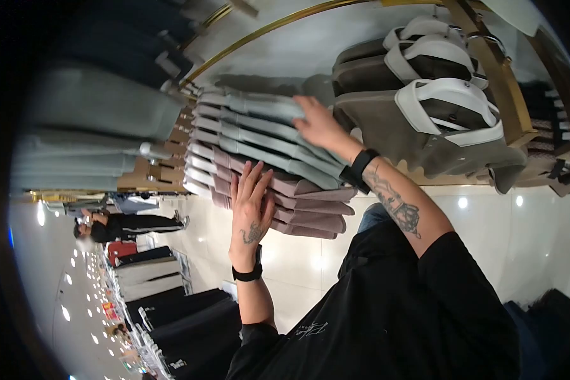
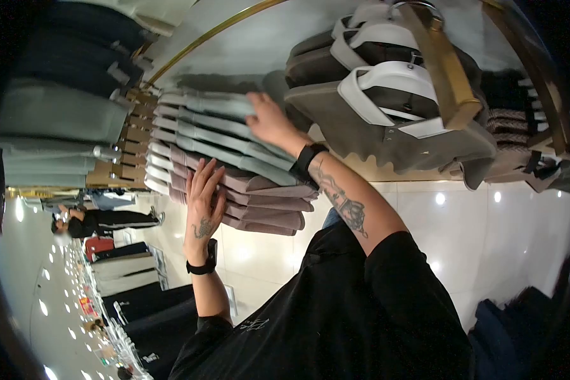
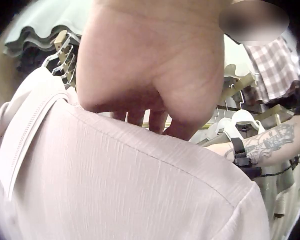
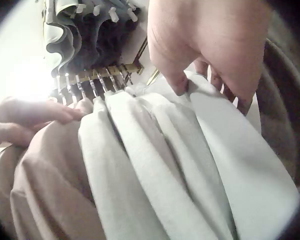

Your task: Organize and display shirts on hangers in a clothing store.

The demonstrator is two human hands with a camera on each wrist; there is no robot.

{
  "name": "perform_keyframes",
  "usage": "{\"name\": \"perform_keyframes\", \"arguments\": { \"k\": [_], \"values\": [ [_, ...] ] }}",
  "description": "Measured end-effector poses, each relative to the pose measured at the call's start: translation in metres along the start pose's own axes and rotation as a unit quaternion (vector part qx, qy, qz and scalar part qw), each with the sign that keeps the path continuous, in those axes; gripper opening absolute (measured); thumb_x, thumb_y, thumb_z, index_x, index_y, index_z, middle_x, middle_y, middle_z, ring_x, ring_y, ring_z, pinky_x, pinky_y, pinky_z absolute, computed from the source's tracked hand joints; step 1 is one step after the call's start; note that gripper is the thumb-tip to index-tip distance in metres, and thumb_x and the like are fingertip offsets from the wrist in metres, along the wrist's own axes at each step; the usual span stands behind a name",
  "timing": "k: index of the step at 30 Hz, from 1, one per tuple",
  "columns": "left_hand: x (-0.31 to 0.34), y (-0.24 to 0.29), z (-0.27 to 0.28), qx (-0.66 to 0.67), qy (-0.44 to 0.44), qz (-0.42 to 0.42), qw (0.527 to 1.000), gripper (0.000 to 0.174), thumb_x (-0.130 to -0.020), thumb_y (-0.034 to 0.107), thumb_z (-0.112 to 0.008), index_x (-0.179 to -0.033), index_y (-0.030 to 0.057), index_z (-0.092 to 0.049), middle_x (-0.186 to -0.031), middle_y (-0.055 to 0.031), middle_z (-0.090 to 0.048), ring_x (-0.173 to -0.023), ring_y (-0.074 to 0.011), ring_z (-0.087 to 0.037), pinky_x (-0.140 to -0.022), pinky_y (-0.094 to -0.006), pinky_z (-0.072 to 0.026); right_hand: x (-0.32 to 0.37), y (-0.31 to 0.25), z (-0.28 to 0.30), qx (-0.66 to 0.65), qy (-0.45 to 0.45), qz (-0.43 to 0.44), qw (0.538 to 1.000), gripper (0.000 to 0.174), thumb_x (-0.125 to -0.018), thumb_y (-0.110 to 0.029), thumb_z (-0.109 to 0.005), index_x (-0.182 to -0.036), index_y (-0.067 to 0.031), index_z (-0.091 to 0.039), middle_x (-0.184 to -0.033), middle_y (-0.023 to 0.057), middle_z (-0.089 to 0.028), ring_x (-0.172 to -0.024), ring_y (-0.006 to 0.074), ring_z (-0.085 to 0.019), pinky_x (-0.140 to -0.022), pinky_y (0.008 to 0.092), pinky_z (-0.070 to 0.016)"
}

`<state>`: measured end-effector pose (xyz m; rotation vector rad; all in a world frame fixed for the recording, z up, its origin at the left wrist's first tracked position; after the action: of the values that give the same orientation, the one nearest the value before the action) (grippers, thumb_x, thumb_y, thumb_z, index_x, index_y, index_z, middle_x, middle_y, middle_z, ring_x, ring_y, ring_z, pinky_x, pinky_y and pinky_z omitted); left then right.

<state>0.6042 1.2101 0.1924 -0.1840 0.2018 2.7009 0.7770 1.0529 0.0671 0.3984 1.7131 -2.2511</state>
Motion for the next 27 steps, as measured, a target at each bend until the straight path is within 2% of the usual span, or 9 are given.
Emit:
{"name": "perform_keyframes", "arguments": {
  "k": [2, 6, 9, 11, 12, 15, 18, 22, 27],
  "values": [
    [0.004, 0.002, 0.001, -0.011, 0.017, 0.0, 1.0, 0.051, -0.091, 0.002, -0.064, -0.142, 0.0055, -0.064, -0.156, -0.0152, -0.054, -0.155, -0.0369, -0.04, -0.129, -0.0578, -0.0246, -0.02, 0.009, 0.014, 0.008, 0.002, -0.036, 0.999, 0.05, -0.095, -0.014, -0.065, -0.141, 0.0049, -0.056, -0.14, 0.0324, -0.057, -0.128, 0.0506, -0.057, -0.11, 0.05, -0.0486],
    [0.012, 0.001, -0.001, -0.017, 0.039, 0.01, 0.999, 0.052, -0.089, 0.001, -0.064, -0.141, 0.005, -0.064, -0.155, -0.0152, -0.054, -0.154, -0.0361, -0.04, -0.128, -0.0577, -0.0257, -0.028, 0.002, 0.027, -0.013, -0.042, -0.101, 0.994, 0.055, -0.096, -0.018, -0.066, -0.145, 0.0021, -0.055, -0.145, 0.0278, -0.056, -0.136, 0.0465, -0.053, -0.114, 0.0499, -0.045],
    [0.016, -0.003, -0.005, -0.006, 0.054, 0.023, 0.998, 0.052, -0.088, 0.001, -0.064, -0.14, 0.0047, -0.064, -0.157, -0.0153, -0.053, -0.156, -0.0366, -0.038, -0.129, -0.0581, -0.0239, -0.004, -0.051, 0.03, 0.155, 0.024, 0.028, 0.987, 0.059, -0.095, -0.025, -0.073, -0.146, -0.0021, -0.055, -0.144, 0.0215, -0.058, -0.129, 0.0408, -0.058, -0.108, 0.0518, -0.0458],
    [0.018, -0.004, -0.006, 0.006, 0.057, 0.031, 0.998, 0.054, -0.086, 0.0, -0.064, -0.14, 0.0049, -0.063, -0.158, -0.0152, -0.052, -0.156, -0.0369, -0.038, -0.129, -0.0585, -0.023, 0.019, -0.101, 0.018, 0.114, -0.031, 0.147, 0.982, 0.075, -0.09, -0.033, -0.078, -0.152, -0.003, -0.048, -0.152, 0.0201, -0.049, -0.15, 0.046, -0.036, -0.116, 0.0685, -0.0334],
    [0.018, -0.003, -0.005, 0.013, 0.058, 0.033, 0.998, 0.055, -0.086, 0.0, -0.064, -0.141, 0.005, -0.063, -0.158, -0.0152, -0.052, -0.156, -0.0369, -0.038, -0.129, -0.0588, -0.023, 0.035, -0.112, 0.004, 0.155, -0.052, 0.171, 0.972, 0.08, -0.087, -0.036, -0.081, -0.154, -0.0072, -0.047, -0.154, 0.0202, -0.047, -0.151, 0.047, -0.035, -0.117, 0.0719, -0.0286],
    [0.023, -0.004, -0.005, 0.023, 0.061, 0.027, 0.998, 0.057, -0.083, -0.001, -0.066, -0.14, 0.0045, -0.063, -0.159, -0.0147, -0.051, -0.155, -0.0362, -0.039, -0.129, -0.0587, -0.0238, 0.054, -0.117, -0.02, 0.252, -0.101, 0.194, 0.943, 0.08, -0.087, -0.032, -0.08, -0.157, -0.0121, -0.046, -0.158, 0.0199, -0.043, -0.151, 0.0482, -0.035, -0.116, 0.0733, -0.0292],
    [0.029, -0.006, 0.0, 0.03, 0.074, 0.033, 0.996, 0.053, -0.086, 0.0, -0.066, -0.138, 0.0042, -0.064, -0.156, -0.0139, -0.053, -0.153, -0.0351, -0.042, -0.129, -0.0579, -0.0247, 0.046, -0.094, -0.013, 0.276, -0.088, 0.214, 0.933, 0.073, -0.089, -0.022, -0.076, -0.156, -0.0113, -0.048, -0.156, 0.0208, -0.045, -0.147, 0.0469, -0.04, -0.116, 0.068, -0.034],
    [0.046, -0.013, -0.001, 0.04, 0.112, 0.053, 0.992, 0.04, -0.094, 0.006, -0.067, -0.134, 0.0045, -0.066, -0.148, -0.0153, -0.058, -0.148, -0.0348, -0.048, -0.129, -0.0571, -0.0258, 0.036, -0.087, 0.018, 0.2, -0.064, 0.177, 0.962, 0.065, -0.09, -0.007, -0.07, -0.152, -0.0068, -0.05, -0.148, 0.0251, -0.052, -0.137, 0.0461, -0.05, -0.116, 0.0518, -0.042],
    [0.068, -0.01, 0.0, 0.038, 0.137, 0.088, 0.986, 0.032, -0.096, 0.008, -0.066, -0.128, 0.004, -0.068, -0.141, -0.0152, -0.061, -0.151, -0.0335, -0.045, -0.129, -0.0563, -0.0256, 0.06, -0.132, 0.022, 0.111, -0.079, 0.229, 0.964, 0.054, -0.091, -0.011, -0.073, -0.142, 0.0003, -0.059, -0.146, 0.0265, -0.055, -0.139, 0.0476, -0.05, -0.116, 0.0528, -0.0419]
  ]
}}
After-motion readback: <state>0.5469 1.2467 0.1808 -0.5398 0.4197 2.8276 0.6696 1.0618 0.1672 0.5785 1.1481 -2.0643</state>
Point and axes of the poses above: each hand's wrist, its own x-axis away from the middle knuckle, its own z-axis out of the back of the hand, y = z × x, the point moved 8 cm from there along -x, towards the middle knuckle
